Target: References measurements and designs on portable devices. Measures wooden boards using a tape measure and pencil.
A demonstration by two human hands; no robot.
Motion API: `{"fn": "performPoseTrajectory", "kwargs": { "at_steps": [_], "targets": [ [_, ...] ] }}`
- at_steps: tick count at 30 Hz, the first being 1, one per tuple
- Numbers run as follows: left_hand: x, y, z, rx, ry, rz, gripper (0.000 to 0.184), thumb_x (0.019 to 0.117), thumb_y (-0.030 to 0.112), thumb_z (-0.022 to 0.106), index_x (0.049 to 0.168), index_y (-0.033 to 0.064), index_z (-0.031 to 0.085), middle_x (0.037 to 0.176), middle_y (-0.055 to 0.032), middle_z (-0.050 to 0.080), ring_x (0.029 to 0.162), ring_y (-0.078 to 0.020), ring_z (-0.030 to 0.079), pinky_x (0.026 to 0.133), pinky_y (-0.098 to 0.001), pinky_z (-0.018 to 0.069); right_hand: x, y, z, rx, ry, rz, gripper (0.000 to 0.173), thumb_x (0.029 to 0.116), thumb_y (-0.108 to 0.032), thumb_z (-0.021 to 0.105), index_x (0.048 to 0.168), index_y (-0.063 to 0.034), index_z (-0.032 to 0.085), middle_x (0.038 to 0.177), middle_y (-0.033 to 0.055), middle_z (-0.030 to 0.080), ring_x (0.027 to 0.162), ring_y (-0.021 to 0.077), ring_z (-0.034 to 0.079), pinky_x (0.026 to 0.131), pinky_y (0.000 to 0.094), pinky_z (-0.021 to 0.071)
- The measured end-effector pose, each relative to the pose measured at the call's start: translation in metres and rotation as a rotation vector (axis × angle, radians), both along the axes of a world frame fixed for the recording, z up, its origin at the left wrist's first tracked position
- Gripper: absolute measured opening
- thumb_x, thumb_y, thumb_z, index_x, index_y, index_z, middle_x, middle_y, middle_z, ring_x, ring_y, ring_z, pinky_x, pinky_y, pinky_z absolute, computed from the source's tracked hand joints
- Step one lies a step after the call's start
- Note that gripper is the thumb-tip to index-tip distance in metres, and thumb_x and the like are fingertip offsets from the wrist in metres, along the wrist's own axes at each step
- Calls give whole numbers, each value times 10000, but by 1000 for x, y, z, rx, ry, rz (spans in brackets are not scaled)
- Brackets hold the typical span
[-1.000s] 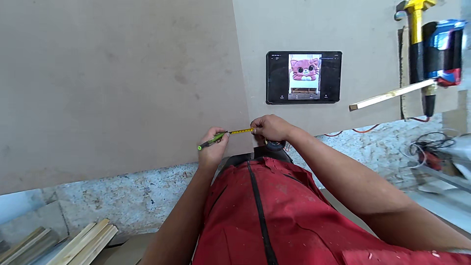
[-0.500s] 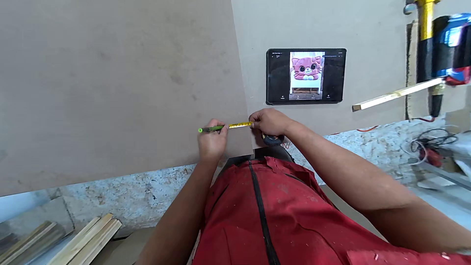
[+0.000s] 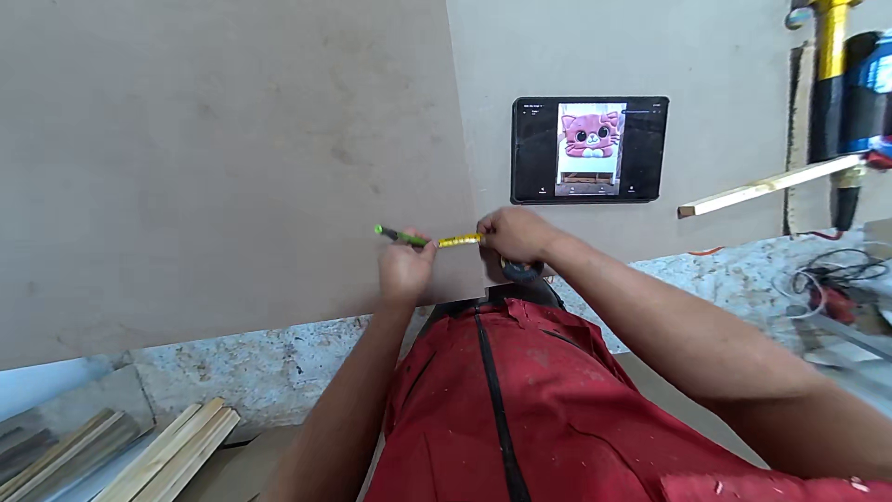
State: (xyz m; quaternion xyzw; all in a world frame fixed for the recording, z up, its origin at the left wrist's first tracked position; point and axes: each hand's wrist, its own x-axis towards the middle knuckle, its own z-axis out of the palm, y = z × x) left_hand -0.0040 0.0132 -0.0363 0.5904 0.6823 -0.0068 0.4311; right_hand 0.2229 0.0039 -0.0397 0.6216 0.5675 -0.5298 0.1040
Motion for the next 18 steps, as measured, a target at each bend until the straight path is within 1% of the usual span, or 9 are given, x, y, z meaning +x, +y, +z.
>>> {"fn": "performPoseTrajectory", "kwargs": {
  "at_steps": [1,3,5,7,9,12,14,15,18],
  "targets": [
    [-7,-19,-1,32,-11,-28,169,963,285,716,1042,136,729,791,-76,701,701,-246,671,669,-528,556,-4,-19,0,-27,25,-13,203,1031,-302,570,980,-187,730,835,77,692,747,267,674,660,546,542],
    [-24,-58,-5,104,-59,-72,151,964,289,705,996,142,725,726,-38,674,625,-201,634,602,-480,546,-11,-55,-2,-66,68,-29,214,1045,-315,554,994,-199,727,836,55,703,762,250,681,690,544,547],
    [-38,-84,-3,62,-116,-31,140,973,309,712,999,174,738,767,5,701,652,-153,650,641,-444,561,-12,-80,-3,-70,104,-28,225,1055,-343,544,1013,-229,732,840,19,713,791,216,688,730,524,554],
    [-53,-99,0,38,-236,48,139,985,299,698,1033,179,747,827,29,742,704,-118,701,683,-396,616,-8,-95,0,-51,155,-50,231,1062,-369,536,1042,-259,738,862,-16,718,815,173,688,756,491,558],
    [-62,-106,2,85,-385,59,205,1034,273,603,1129,141,728,885,3,755,763,-128,726,718,-368,635,-1,-104,6,-1,214,-74,235,1066,-372,536,1074,-264,745,878,-30,722,821,142,685,775,464,565],
    [-56,-99,0,164,-518,-65,295,1062,245,529,1278,105,673,1048,-19,763,891,-133,739,802,-354,640,19,-108,23,59,253,-71,240,1068,-365,545,1101,-239,746,842,-26,720,766,128,680,756,437,572],
    [-37,-86,2,147,-567,-186,338,1037,281,580,1333,129,640,1172,-5,739,1006,-119,726,883,-352,630,35,-108,35,110,279,-70,238,1062,-348,562,1096,-208,751,841,-10,716,766,136,675,750,434,568],
    [-23,-79,5,141,-592,-226,326,1017,275,616,1308,136,658,1165,2,742,995,-111,726,872,-343,630,44,-107,39,138,293,-75,234,1060,-341,570,1084,-195,750,835,-9,713,756,131,670,740,420,567],
    [19,-65,15,150,-633,-294,169,996,230,646,1124,174,741,961,35,756,799,-93,715,725,-335,630,71,-103,46,207,344,-86,216,1053,-315,590,1082,-179,755,859,-19,722,760,100,670,747,384,572]
  ]
}}
